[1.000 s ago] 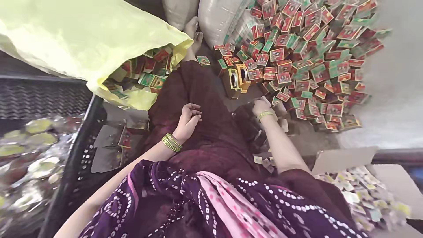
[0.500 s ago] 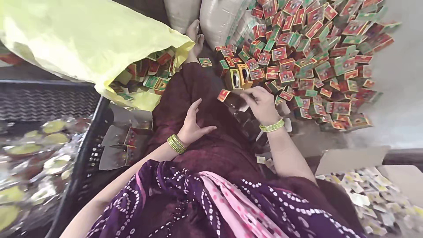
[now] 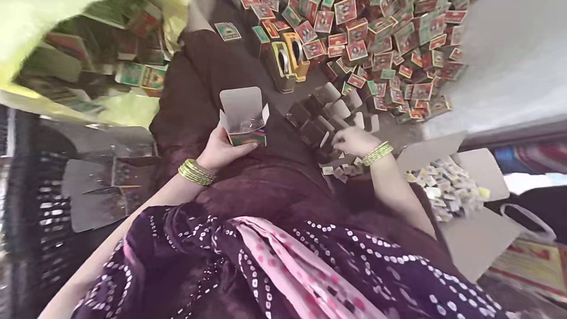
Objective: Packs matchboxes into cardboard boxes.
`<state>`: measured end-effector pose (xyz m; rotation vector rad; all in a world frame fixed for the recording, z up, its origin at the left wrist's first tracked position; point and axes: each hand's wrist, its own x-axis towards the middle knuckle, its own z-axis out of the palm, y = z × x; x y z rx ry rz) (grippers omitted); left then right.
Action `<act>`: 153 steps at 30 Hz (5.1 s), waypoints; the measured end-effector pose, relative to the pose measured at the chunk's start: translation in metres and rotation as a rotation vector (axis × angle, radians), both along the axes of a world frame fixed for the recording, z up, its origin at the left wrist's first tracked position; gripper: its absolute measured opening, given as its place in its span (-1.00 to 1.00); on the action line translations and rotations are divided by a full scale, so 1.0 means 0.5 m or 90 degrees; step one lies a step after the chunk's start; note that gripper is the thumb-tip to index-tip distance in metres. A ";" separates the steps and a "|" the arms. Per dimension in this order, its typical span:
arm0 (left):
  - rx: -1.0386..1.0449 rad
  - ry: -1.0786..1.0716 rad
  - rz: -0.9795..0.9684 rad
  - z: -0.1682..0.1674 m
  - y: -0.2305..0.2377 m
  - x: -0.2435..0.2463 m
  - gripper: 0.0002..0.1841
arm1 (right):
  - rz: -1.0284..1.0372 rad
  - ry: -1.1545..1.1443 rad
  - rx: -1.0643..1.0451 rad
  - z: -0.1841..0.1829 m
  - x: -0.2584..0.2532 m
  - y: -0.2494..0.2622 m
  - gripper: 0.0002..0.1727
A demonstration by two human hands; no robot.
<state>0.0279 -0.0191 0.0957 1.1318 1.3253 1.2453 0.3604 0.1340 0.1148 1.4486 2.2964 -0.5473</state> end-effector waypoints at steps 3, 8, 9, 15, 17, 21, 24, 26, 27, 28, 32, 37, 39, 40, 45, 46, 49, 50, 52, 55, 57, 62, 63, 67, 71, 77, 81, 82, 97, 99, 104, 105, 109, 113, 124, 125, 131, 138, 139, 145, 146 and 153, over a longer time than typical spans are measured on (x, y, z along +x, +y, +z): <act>0.170 -0.015 -0.011 -0.188 0.033 -0.027 -0.06 | -0.096 -0.162 -0.095 -0.131 0.073 -0.026 -0.70; 0.205 -0.009 -0.029 -0.175 0.032 -0.025 -0.01 | -0.273 -0.067 -0.068 -0.285 0.129 -0.084 -0.30; 0.210 -0.004 -0.027 -0.176 0.030 -0.024 0.00 | -0.313 -0.045 -0.049 -0.295 0.124 -0.098 -0.29; 0.216 0.063 0.015 -0.180 0.018 -0.024 -0.09 | -0.316 -0.087 -0.053 -0.276 0.121 -0.093 -0.38; 0.230 0.073 0.028 -0.180 0.022 -0.025 -0.07 | -0.231 -0.171 -0.079 -0.209 0.095 -0.072 -0.44; 0.232 0.066 0.036 -0.176 0.029 -0.023 -0.09 | -0.110 0.103 0.042 -0.024 0.006 -0.081 -0.65; 0.235 0.103 0.033 -0.175 0.031 -0.024 -0.15 | -0.027 0.556 0.156 0.027 -0.086 -0.106 -0.59; 0.239 0.127 0.028 -0.173 0.029 -0.026 -0.16 | 0.032 0.717 0.180 0.039 -0.169 -0.129 -0.59; 0.233 0.139 0.026 -0.174 0.027 -0.028 -0.15 | 0.061 0.742 0.189 0.038 -0.207 -0.139 -0.62; 0.225 0.152 0.022 -0.174 0.026 -0.030 -0.16 | 0.086 0.741 0.193 0.036 -0.242 -0.148 -0.66; 0.203 0.186 0.009 -0.171 0.020 -0.039 -0.20 | 0.127 0.633 0.237 0.013 -0.338 -0.176 -0.76; 0.187 0.264 0.041 -0.175 0.024 -0.048 -0.23 | 0.205 0.603 0.436 -0.010 -0.365 -0.188 -0.84; 0.168 0.292 0.029 -0.168 0.023 -0.048 -0.21 | 0.197 0.602 0.437 -0.019 -0.365 -0.189 -0.85; 0.169 0.298 0.026 -0.168 0.023 -0.048 -0.21 | 0.191 0.606 0.427 -0.024 -0.365 -0.189 -0.85; 0.175 0.308 0.017 -0.173 0.021 -0.049 -0.29 | 0.334 0.579 0.406 -0.038 -0.374 -0.193 -0.74; 0.143 0.298 0.008 -0.171 0.020 -0.049 -0.36 | 0.386 0.559 0.412 -0.040 -0.377 -0.194 -0.69; 0.103 0.262 0.004 -0.178 0.021 -0.050 -0.39 | 0.485 0.460 0.448 -0.044 -0.384 -0.190 -0.58; 0.107 0.256 0.007 -0.183 0.021 -0.050 -0.37 | 0.511 0.431 0.449 -0.043 -0.384 -0.188 -0.58; 0.124 0.274 0.014 -0.191 0.023 -0.050 -0.34 | 0.555 0.402 0.436 -0.044 -0.386 -0.182 -0.64; 0.138 0.275 0.021 -0.194 0.028 -0.048 -0.33 | 0.570 0.391 0.415 -0.041 -0.388 -0.172 -0.71; 0.139 0.253 0.032 -0.194 0.029 -0.045 -0.32 | 0.556 0.382 0.419 -0.040 -0.388 -0.171 -0.71; 0.135 0.186 0.002 -0.196 0.027 -0.039 -0.47 | 0.583 0.397 0.363 -0.044 -0.372 -0.166 -0.72; 0.141 0.203 -0.003 -0.187 0.025 -0.040 -0.47 | 0.567 0.408 0.361 -0.043 -0.370 -0.161 -0.71; 0.124 0.334 0.019 -0.163 0.020 -0.036 -0.31 | 0.504 0.371 0.460 -0.054 -0.377 -0.185 -0.69; 0.117 0.332 0.015 -0.166 0.017 -0.036 -0.24 | 0.551 0.359 0.534 -0.066 -0.381 -0.199 -0.70; 0.114 0.337 0.020 -0.170 0.016 -0.033 -0.30 | 0.628 0.391 0.487 -0.063 -0.376 -0.185 -0.73; 0.144 0.303 0.022 -0.179 0.017 -0.034 -0.33 | 0.645 0.386 0.479 -0.064 -0.375 -0.179 -0.73; 0.148 0.298 0.021 -0.182 0.017 -0.034 -0.30 | 0.646 0.387 0.470 -0.064 -0.375 -0.177 -0.74; 0.313 0.103 0.122 -0.183 0.022 -0.021 0.27 | 0.126 0.839 0.196 -0.083 -0.321 -0.095 -0.28; 0.318 0.094 0.099 -0.181 0.023 -0.022 0.15 | 0.087 0.892 0.017 -0.102 -0.321 -0.098 -0.30; 0.354 0.125 0.027 -0.171 0.017 -0.032 -0.25 | 0.169 0.916 -0.028 -0.144 -0.328 -0.095 -0.68; 0.357 0.127 0.018 -0.174 0.018 -0.034 -0.30 | 0.177 0.903 0.006 -0.147 -0.330 -0.092 -0.64; 0.292 0.100 0.024 -0.171 0.024 -0.038 -0.32 | 0.110 0.986 0.013 -0.128 -0.342 -0.094 -0.72; 0.260 0.047 0.028 -0.178 0.029 -0.037 -0.07 | 0.022 1.009 -0.164 -0.087 -0.329 -0.090 -0.36; 0.284 0.057 -0.041 -0.176 0.028 -0.035 -0.21 | 0.294 0.784 0.026 -0.049 -0.318 -0.082 -0.82; 0.280 0.059 -0.041 -0.175 0.027 -0.035 -0.21 | 0.288 0.790 0.012 -0.046 -0.317 -0.081 -0.83; 0.281 0.081 -0.048 -0.177 0.027 -0.035 -0.17 | 0.330 0.778 0.028 -0.041 -0.312 -0.084 -0.85; 0.288 0.081 -0.059 -0.180 0.028 -0.038 -0.17 | 0.352 0.736 0.095 -0.041 -0.312 -0.091 -0.85; 0.288 0.077 -0.063 -0.180 0.027 -0.039 -0.18 | 0.375 0.716 0.098 -0.039 -0.311 -0.091 -0.82; 0.237 0.024 -0.014 -0.183 0.027 -0.037 -0.24 | 0.416 0.641 0.211 -0.064 -0.302 -0.108 -0.71; 0.226 0.011 -0.005 -0.184 0.028 -0.037 -0.26 | 0.399 0.657 0.258 -0.080 -0.302 -0.116 -0.72; 0.149 -0.091 -0.033 -0.171 0.027 -0.027 -0.46 | 0.207 0.814 -0.064 -0.089 -0.295 -0.071 -0.57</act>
